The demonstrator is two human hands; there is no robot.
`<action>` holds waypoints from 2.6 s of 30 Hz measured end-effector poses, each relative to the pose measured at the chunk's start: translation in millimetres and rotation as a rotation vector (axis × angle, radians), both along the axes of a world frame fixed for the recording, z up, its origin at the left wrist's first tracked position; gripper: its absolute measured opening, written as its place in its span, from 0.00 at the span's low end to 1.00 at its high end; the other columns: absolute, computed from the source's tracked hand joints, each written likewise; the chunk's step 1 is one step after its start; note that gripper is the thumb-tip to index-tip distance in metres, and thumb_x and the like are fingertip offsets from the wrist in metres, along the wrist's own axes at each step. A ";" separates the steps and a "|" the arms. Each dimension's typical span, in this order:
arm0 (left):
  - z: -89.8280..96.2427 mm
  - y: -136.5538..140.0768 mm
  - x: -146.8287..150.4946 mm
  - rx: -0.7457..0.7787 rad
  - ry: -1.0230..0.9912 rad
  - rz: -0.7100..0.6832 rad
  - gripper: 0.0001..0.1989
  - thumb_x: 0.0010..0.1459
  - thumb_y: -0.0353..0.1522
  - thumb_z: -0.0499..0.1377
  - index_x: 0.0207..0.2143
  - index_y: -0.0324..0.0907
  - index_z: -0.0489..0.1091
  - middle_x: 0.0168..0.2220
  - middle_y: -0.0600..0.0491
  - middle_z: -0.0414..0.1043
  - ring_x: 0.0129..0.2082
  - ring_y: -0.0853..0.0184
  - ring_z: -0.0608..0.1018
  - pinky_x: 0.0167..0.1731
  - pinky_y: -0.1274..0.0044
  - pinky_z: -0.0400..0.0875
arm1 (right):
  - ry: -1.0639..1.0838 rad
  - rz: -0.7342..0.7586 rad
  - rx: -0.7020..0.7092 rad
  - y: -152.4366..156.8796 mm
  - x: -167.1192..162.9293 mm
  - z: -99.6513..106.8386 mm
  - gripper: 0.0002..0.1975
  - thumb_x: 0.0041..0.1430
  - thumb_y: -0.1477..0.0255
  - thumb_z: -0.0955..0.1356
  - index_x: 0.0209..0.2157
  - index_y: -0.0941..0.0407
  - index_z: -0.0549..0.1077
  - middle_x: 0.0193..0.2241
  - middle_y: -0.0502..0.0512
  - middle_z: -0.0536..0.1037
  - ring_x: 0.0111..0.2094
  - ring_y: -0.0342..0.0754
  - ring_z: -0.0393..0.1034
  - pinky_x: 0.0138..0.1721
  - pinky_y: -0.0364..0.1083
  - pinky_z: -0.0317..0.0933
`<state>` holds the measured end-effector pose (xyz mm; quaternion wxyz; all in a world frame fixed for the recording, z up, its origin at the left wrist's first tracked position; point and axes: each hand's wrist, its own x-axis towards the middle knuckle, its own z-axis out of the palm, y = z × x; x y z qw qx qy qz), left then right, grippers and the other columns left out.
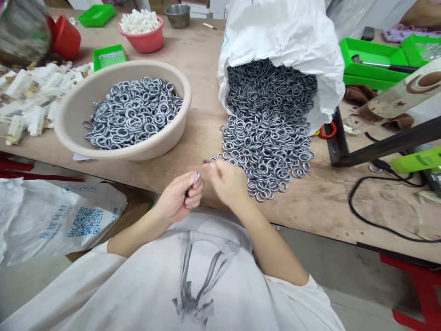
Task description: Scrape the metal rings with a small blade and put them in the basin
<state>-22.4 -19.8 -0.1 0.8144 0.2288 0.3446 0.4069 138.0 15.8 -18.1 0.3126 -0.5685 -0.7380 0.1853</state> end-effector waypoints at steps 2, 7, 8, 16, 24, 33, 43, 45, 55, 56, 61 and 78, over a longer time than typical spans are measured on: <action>-0.6 -3.1 -3.7 0.001 -0.016 -0.070 0.20 0.53 0.42 0.67 0.25 0.39 0.61 0.19 0.62 0.55 0.13 0.81 0.55 0.13 0.86 0.48 | -0.069 -0.120 -0.075 11.2 7.5 0.8 0.27 0.69 0.52 0.56 0.21 0.54 0.65 0.17 0.49 0.65 0.22 0.44 0.58 0.26 0.44 0.44; -6.0 2.4 -17.8 0.023 0.040 0.070 0.14 0.53 0.38 0.67 0.29 0.37 0.67 0.22 0.59 0.64 0.14 0.81 0.59 0.14 0.85 0.52 | -0.438 -0.022 -0.102 30.1 2.8 7.7 0.17 0.65 0.58 0.65 0.49 0.51 0.76 0.42 0.57 0.79 0.35 0.51 0.72 0.30 0.45 0.49; -7.0 4.6 -20.9 0.027 0.053 0.086 0.12 0.53 0.36 0.67 0.33 0.37 0.70 0.24 0.57 0.67 0.15 0.81 0.60 0.14 0.85 0.53 | -0.512 0.010 -0.110 33.6 -1.4 7.9 0.18 0.64 0.60 0.66 0.53 0.51 0.74 0.46 0.58 0.78 0.37 0.52 0.73 0.30 0.45 0.50; -17.4 15.8 -32.1 -0.055 0.077 0.198 0.13 0.48 0.36 0.66 0.32 0.37 0.70 0.27 0.56 0.68 0.17 0.79 0.62 0.12 0.86 0.49 | -0.384 0.061 -0.170 53.2 -11.1 2.8 0.09 0.58 0.67 0.71 0.38 0.57 0.78 0.39 0.59 0.79 0.36 0.52 0.73 0.32 0.46 0.54; -29.7 16.7 -2.8 0.297 0.298 0.201 0.25 0.49 0.51 0.67 0.27 0.38 0.67 0.23 0.59 0.62 0.17 0.81 0.55 0.15 0.84 0.45 | 0.721 0.085 -0.324 8.4 -23.4 5.0 0.11 0.55 0.63 0.71 0.31 0.56 0.72 0.26 0.48 0.74 0.29 0.44 0.68 0.34 0.45 0.63; -24.8 11.8 -0.1 0.312 0.234 0.163 0.21 0.52 0.45 0.66 0.21 0.39 0.64 0.20 0.58 0.59 0.19 0.78 0.58 0.19 0.83 0.52 | 0.858 0.204 -0.339 -4.7 -21.5 8.9 0.22 0.55 0.48 0.71 0.30 0.53 0.68 0.24 0.46 0.69 0.25 0.42 0.64 0.29 0.43 0.62; -14.5 14.7 -4.3 0.225 0.156 0.098 0.22 0.49 0.45 0.66 0.22 0.40 0.60 0.17 0.62 0.53 0.15 0.79 0.52 0.16 0.83 0.43 | 0.279 0.357 -0.006 -21.3 -2.8 19.2 0.22 0.67 0.54 0.62 0.26 0.56 0.69 0.21 0.48 0.67 0.24 0.41 0.58 0.27 0.43 0.49; -13.6 14.4 -3.5 0.213 0.161 0.106 0.23 0.49 0.46 0.66 0.21 0.41 0.59 0.16 0.62 0.51 0.15 0.80 0.52 0.16 0.83 0.44 | 0.230 0.351 0.008 -24.0 -4.3 20.4 0.23 0.67 0.54 0.62 0.24 0.55 0.66 0.21 0.48 0.67 0.23 0.41 0.57 0.27 0.43 0.48; -19.2 2.9 -12.6 0.284 0.182 -0.068 0.24 0.52 0.47 0.66 0.20 0.38 0.65 0.20 0.56 0.61 0.18 0.79 0.59 0.18 0.83 0.51 | -0.149 -0.029 -0.135 18.9 11.7 6.9 0.21 0.67 0.56 0.60 0.29 0.54 0.74 0.23 0.51 0.74 0.26 0.47 0.66 0.29 0.44 0.49; -19.0 4.2 -13.9 0.266 0.184 -0.052 0.23 0.52 0.47 0.66 0.21 0.38 0.67 0.21 0.56 0.63 0.17 0.79 0.60 0.17 0.82 0.50 | -0.237 -0.043 -0.136 24.8 14.0 7.0 0.19 0.67 0.57 0.62 0.33 0.54 0.76 0.28 0.53 0.77 0.30 0.49 0.69 0.29 0.45 0.50; -20.2 15.2 -21.1 0.138 0.164 0.037 0.15 0.52 0.38 0.65 0.40 0.38 0.75 0.26 0.53 0.72 0.16 0.77 0.65 0.14 0.83 0.53 | -0.602 -0.015 -0.174 40.0 14.9 9.8 0.14 0.62 0.63 0.68 0.47 0.51 0.78 0.45 0.58 0.78 0.39 0.54 0.73 0.32 0.46 0.54; -28.1 23.2 -26.1 0.045 0.165 0.194 0.19 0.47 0.41 0.71 0.34 0.36 0.73 0.24 0.57 0.69 0.17 0.80 0.64 0.13 0.87 0.50 | -0.581 0.021 -0.154 58.8 -5.0 1.4 0.15 0.67 0.67 0.62 0.44 0.61 0.76 0.43 0.69 0.77 0.38 0.56 0.74 0.35 0.49 0.58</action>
